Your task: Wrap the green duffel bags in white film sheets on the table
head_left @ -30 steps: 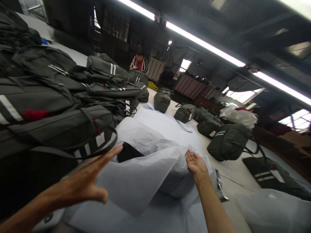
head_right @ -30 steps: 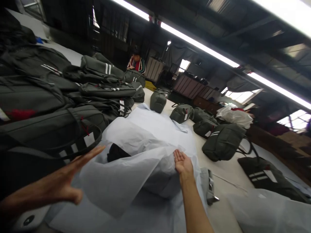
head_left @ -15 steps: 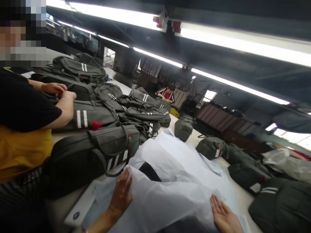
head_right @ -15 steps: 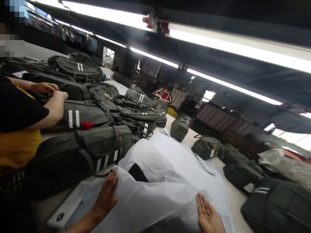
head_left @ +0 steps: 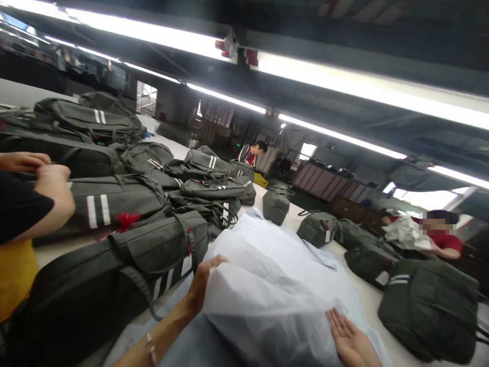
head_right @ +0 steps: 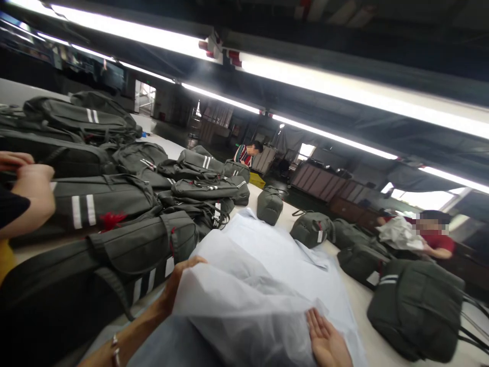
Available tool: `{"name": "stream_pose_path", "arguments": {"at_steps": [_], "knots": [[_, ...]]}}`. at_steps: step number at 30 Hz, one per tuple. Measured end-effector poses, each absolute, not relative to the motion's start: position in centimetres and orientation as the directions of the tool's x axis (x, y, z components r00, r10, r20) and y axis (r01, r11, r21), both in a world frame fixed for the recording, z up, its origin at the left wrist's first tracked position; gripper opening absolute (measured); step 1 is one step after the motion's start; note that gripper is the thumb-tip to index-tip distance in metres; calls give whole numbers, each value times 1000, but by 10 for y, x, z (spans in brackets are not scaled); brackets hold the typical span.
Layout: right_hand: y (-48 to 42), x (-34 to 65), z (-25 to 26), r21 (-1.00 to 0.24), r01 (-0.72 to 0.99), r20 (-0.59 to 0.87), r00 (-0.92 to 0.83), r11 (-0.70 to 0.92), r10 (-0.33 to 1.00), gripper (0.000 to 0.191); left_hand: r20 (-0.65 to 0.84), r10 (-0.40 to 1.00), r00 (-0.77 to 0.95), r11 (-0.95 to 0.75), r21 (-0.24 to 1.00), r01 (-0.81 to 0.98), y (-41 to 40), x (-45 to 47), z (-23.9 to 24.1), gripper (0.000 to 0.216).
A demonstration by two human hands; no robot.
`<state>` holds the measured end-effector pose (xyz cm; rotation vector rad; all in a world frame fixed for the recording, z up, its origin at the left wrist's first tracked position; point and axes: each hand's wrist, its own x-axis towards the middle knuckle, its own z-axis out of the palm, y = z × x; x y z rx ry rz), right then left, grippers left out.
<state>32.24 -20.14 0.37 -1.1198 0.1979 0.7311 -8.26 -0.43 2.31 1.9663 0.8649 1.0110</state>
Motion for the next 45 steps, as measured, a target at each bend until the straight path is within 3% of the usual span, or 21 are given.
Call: {"name": "stream_pose_path", "arguments": {"at_steps": [2, 8, 11, 13, 15, 17, 19, 20, 23, 25, 28, 30, 34, 36, 41, 45], "knots": [[-200, 314, 13, -706, -651, -511, 741, 279, 436, 62, 224, 917, 329, -340, 872, 353, 25, -70, 22, 32], [-197, 299, 28, -675, -671, -515, 727, 308, 455, 46, 119, 978, 171, -199, 782, 591, 110, -36, 13, 15], [-197, 290, 37, -673, -656, -506, 745, 341, 435, 38, 194, 978, 73, -194, 736, 649, 113, -35, 24, 16], [-198, 282, 44, -676, -647, -506, 756, 354, 416, 35, 308, 949, 72, -282, 719, 635, 91, -27, 36, 26], [-197, 276, 48, -677, -638, -503, 765, 367, 403, 32, 500, 822, 271, -562, 639, 525, 54, -7, 43, 32], [-192, 273, 49, -680, -620, -491, 781, 391, 386, 27, 637, 482, 601, -871, 420, 254, 9, 25, 44, 34], [-187, 272, 48, -694, -594, -469, 802, 407, 370, 23, 567, 98, 818, -981, 193, -15, -31, 61, 38, 43], [-186, 271, 49, -705, -579, -454, 812, 410, 366, 22, 469, 8, 883, -989, 134, -62, -45, 80, 33, 50], [-200, 269, 60, -739, -533, -388, 836, 411, 387, 24, 221, 37, 975, -996, 84, 19, -59, 125, 17, 62], [-229, 271, 74, -793, -421, -260, 888, 440, 380, 34, 159, 93, 983, -993, 86, 80, -51, 140, 7, 63], [-294, 289, 89, -908, -28, 36, 989, 419, 144, 51, 171, 100, 980, -994, 70, 89, -38, 142, -2, 64], [-331, 309, 85, -961, 112, 119, 993, 251, 14, 67, 192, 84, 978, -996, 47, 76, -35, 138, -6, 67], [-343, 337, 53, -967, -90, -135, 975, -237, 178, 109, 243, 57, 968, -998, -6, 60, -32, 135, -14, 71], [-323, 342, 37, -923, -179, -274, 928, -340, 254, 115, 264, 32, 964, -999, -33, 42, -28, 136, -18, 73], [-274, 359, 28, -895, -261, -398, 833, -362, 385, 98, 318, -15, 948, -996, -93, 15, -19, 135, -23, 79], [-281, 388, 41, -907, -234, -404, 714, -349, 572, 71, 371, -48, 927, -995, -100, -11, -14, 132, -24, 79]]}}
